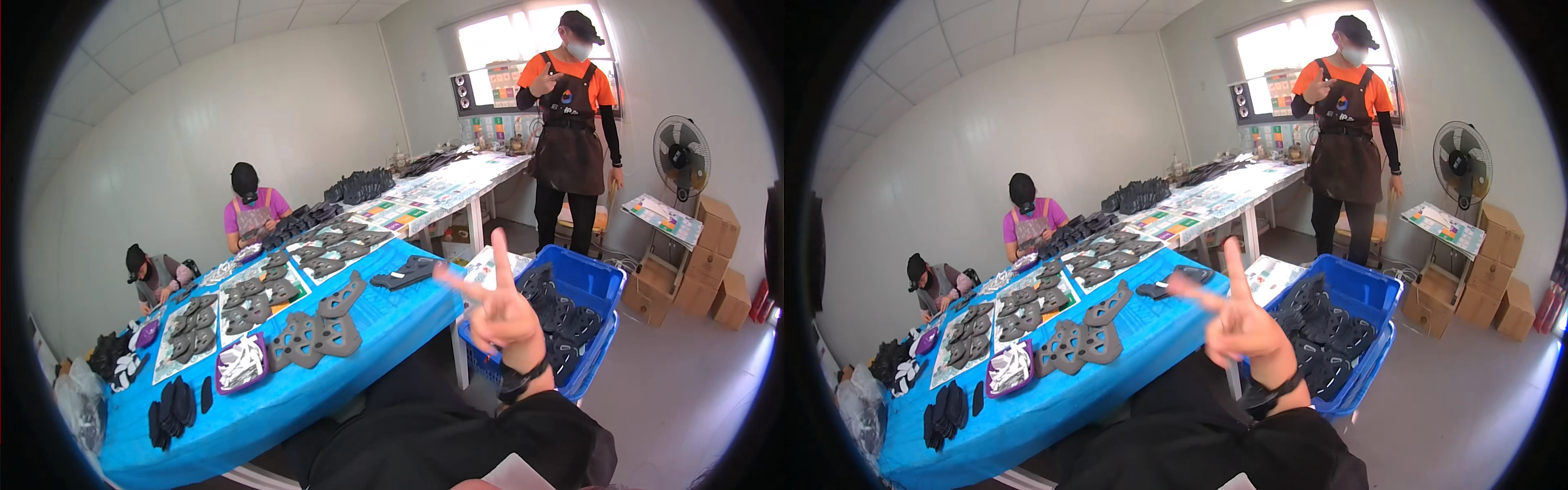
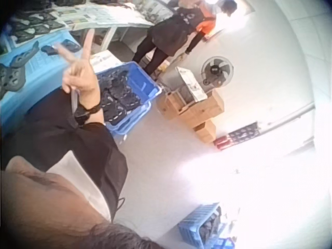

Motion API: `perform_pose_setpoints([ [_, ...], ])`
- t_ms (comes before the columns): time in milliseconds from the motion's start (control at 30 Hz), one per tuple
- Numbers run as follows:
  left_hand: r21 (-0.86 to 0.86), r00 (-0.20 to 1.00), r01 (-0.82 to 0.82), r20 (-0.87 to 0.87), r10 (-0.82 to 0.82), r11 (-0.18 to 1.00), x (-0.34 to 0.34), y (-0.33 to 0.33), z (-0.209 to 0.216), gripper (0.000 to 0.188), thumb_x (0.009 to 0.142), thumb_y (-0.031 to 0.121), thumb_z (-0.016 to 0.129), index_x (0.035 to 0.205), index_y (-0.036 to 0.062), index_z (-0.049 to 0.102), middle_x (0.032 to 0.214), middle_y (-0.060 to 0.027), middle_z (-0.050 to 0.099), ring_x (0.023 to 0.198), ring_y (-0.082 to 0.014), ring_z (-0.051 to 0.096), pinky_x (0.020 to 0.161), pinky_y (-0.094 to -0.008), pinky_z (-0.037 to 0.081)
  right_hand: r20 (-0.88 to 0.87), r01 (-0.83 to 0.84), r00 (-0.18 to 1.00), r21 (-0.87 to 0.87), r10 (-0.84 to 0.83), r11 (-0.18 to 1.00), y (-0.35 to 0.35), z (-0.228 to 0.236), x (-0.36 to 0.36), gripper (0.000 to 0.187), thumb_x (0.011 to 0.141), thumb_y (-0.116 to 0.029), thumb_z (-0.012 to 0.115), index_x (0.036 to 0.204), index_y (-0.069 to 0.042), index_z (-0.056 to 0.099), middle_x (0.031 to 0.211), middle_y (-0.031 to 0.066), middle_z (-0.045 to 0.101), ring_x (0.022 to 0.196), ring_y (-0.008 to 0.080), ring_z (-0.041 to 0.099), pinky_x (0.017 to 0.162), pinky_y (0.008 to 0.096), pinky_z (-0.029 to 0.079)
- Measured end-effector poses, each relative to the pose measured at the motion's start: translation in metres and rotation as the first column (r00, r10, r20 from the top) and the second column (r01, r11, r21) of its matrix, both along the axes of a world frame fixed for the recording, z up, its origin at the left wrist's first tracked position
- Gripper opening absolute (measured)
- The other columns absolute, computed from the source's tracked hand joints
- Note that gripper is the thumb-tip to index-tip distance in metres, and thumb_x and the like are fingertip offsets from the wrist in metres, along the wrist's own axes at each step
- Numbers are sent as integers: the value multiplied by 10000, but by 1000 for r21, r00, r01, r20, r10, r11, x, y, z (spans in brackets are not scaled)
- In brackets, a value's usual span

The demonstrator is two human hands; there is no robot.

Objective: The recorder is inspecting and organizing shoe upper components and showing instruction sheets.

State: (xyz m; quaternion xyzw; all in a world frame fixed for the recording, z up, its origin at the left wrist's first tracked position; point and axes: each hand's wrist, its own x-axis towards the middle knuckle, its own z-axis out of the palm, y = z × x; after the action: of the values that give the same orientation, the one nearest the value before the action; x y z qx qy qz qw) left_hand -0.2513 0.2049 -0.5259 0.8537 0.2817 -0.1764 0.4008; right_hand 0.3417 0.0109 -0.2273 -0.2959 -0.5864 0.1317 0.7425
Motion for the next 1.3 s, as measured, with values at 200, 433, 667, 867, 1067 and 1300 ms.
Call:
perform_pose_setpoints([
  [200, 46, 999, -21, 29, 20, 999, -2, 14, 3, 264, 736, 189, 561, 940, 24, 540, 885, -60, 512, 756, -171, 529, 701, -320, 425, 19, -833, 530, 200, 848, 516, -14, -15, -13, 899, 722, 49, 607, 1366, -340, 116, 1325, 333, 200, 587, 187, 550, 534, 307, 476],
  [433, 65, 997, -57, 50, 54, 996, -10, 12, -4, 267, 743, 189, 557, 953, 27, 534, 907, -62, 503, 769, -173, 528, 709, -321, 424, 728, -980, -23, -151, 685, 128, -2, 0, -1, 832, 744, -673, 375, 1139, 51, 489, 1118, 226, 520, 969, 331, 537, 853, 437, 394],
  [667, 66, 994, -84, 71, 80, 994, -18, 7, -11, 270, 749, 189, 553, 966, 30, 529, 929, -65, 494, 782, -174, 527, 718, -323, 424, 571, -954, 256, 277, 780, 111, 6, -4, 6, 829, 830, -641, 116, 928, 10, 620, 888, 164, 629, 887, 295, 598, 823, 400, 439],
  [867, 48, 988, -133, 87, 129, 990, -31, -12, -26, 273, 755, 189, 550, 977, 32, 525, 948, -67, 487, 794, -176, 526, 725, -324, 423, 571, -947, 309, 257, 760, 191, 14, -6, 7, 854, 837, -628, 94, 883, 40, 624, 870, 189, 626, 850, 320, 606, 780, 407, 454],
  [1067, 37, 977, -181, 121, 176, 983, -37, -28, -43, 276, 761, 189, 547, 988, 35, 520, 967, -69, 479, 805, -177, 525, 732, -325, 422, 465, -906, 417, 282, 781, 316, 14, -8, 9, 844, 856, -596, 86, 893, 54, 623, 840, 207, 623, 814, 333, 602, 760, 416, 448],
  [1300, 30, 962, -228, 159, 220, 973, -41, -38, -59, 279, 768, 189, 543, 1001, 38, 515, 989, -71, 470, 818, -179, 524, 741, -327, 422, 330, -836, 543, 302, 772, 459, 17, -12, 7, 816, 878, -555, 76, 852, 46, 628, 794, 199, 625, 747, 313, 599, 699, 400, 441],
])
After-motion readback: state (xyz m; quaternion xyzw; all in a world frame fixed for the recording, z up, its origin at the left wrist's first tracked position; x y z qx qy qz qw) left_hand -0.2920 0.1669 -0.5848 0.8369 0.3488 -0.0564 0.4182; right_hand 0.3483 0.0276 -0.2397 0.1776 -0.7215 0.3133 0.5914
